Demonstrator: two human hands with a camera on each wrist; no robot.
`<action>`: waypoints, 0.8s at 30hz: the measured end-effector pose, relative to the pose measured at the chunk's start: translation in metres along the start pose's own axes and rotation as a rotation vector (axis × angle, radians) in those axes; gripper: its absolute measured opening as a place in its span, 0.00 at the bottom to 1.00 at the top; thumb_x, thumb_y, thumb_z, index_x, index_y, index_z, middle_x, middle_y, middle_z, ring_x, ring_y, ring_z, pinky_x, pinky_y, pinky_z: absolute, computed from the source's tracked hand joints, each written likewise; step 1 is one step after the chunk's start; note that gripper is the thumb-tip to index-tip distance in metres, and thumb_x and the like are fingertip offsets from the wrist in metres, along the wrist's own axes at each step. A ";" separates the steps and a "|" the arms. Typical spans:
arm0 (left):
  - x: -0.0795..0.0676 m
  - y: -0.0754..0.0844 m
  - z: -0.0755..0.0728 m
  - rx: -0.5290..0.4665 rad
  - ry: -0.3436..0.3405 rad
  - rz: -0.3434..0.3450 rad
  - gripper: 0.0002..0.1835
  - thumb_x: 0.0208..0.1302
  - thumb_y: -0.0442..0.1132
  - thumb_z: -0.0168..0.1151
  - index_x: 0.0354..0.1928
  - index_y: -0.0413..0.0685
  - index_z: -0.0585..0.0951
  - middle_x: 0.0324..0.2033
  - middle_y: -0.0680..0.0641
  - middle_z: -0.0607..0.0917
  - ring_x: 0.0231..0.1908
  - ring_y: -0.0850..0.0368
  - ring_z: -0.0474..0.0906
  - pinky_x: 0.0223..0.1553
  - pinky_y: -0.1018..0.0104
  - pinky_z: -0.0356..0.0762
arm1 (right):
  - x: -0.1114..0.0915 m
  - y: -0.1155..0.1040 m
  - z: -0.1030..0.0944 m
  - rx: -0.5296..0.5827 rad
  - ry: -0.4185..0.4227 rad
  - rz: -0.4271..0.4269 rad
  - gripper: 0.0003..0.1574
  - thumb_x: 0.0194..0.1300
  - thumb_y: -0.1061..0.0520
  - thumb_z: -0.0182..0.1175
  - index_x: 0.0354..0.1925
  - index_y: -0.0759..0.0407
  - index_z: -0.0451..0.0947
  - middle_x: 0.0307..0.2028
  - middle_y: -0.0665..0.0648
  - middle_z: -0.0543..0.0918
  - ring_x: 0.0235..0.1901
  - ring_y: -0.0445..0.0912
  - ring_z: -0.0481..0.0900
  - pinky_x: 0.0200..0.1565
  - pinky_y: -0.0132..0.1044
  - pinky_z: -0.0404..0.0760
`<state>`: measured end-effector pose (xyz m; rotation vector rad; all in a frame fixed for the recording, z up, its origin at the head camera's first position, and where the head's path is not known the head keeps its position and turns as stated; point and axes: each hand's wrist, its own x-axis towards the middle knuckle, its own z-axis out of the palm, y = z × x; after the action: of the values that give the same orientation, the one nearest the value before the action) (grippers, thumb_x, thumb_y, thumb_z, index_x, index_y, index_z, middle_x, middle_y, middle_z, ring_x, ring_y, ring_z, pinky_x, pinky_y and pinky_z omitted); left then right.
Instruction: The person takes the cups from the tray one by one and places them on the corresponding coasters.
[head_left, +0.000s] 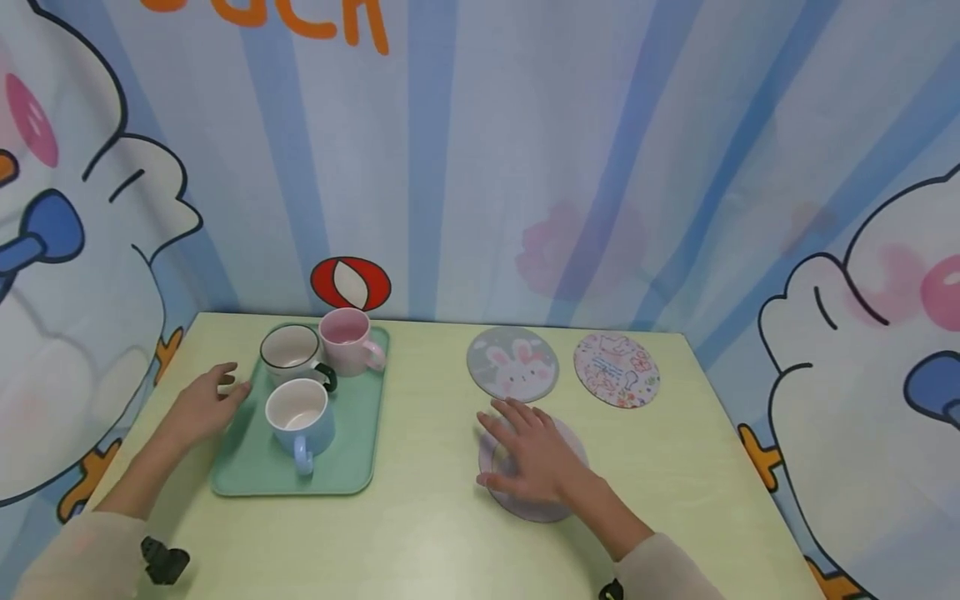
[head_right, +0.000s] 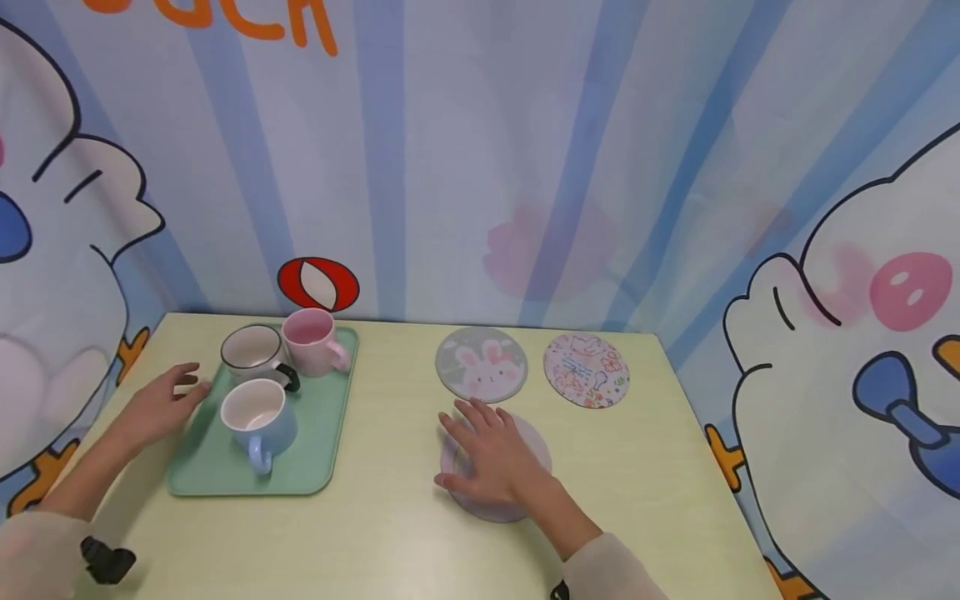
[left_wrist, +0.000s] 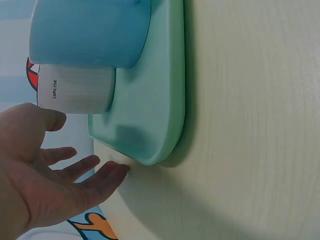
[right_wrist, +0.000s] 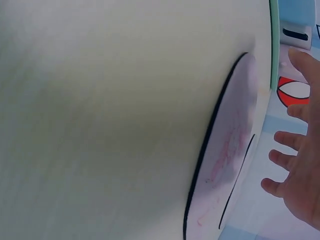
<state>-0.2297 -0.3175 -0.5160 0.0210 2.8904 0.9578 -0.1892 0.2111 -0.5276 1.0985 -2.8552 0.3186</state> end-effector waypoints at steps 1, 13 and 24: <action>-0.001 -0.001 0.001 -0.004 0.000 -0.005 0.36 0.85 0.47 0.47 0.74 0.18 0.57 0.65 0.15 0.69 0.62 0.19 0.73 0.56 0.32 0.77 | -0.001 -0.001 0.002 -0.007 -0.007 -0.002 0.53 0.69 0.26 0.59 0.80 0.52 0.66 0.78 0.64 0.64 0.77 0.65 0.60 0.67 0.70 0.65; 0.000 -0.003 0.007 0.015 -0.012 0.011 0.30 0.83 0.42 0.50 0.68 0.15 0.66 0.57 0.19 0.78 0.58 0.21 0.76 0.52 0.36 0.79 | -0.009 -0.006 0.015 -0.050 -0.090 0.025 0.53 0.70 0.24 0.57 0.81 0.48 0.64 0.80 0.60 0.62 0.79 0.61 0.56 0.70 0.67 0.63; 0.003 -0.002 0.007 0.054 -0.013 -0.046 0.25 0.78 0.34 0.51 0.66 0.18 0.69 0.56 0.21 0.78 0.52 0.27 0.78 0.49 0.39 0.79 | -0.012 -0.006 0.021 -0.054 -0.084 -0.007 0.41 0.71 0.34 0.60 0.76 0.47 0.72 0.79 0.61 0.64 0.77 0.63 0.60 0.67 0.67 0.68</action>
<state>-0.2323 -0.3151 -0.5230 -0.0342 2.8909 0.8681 -0.1761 0.2103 -0.5485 1.1382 -2.9131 0.1989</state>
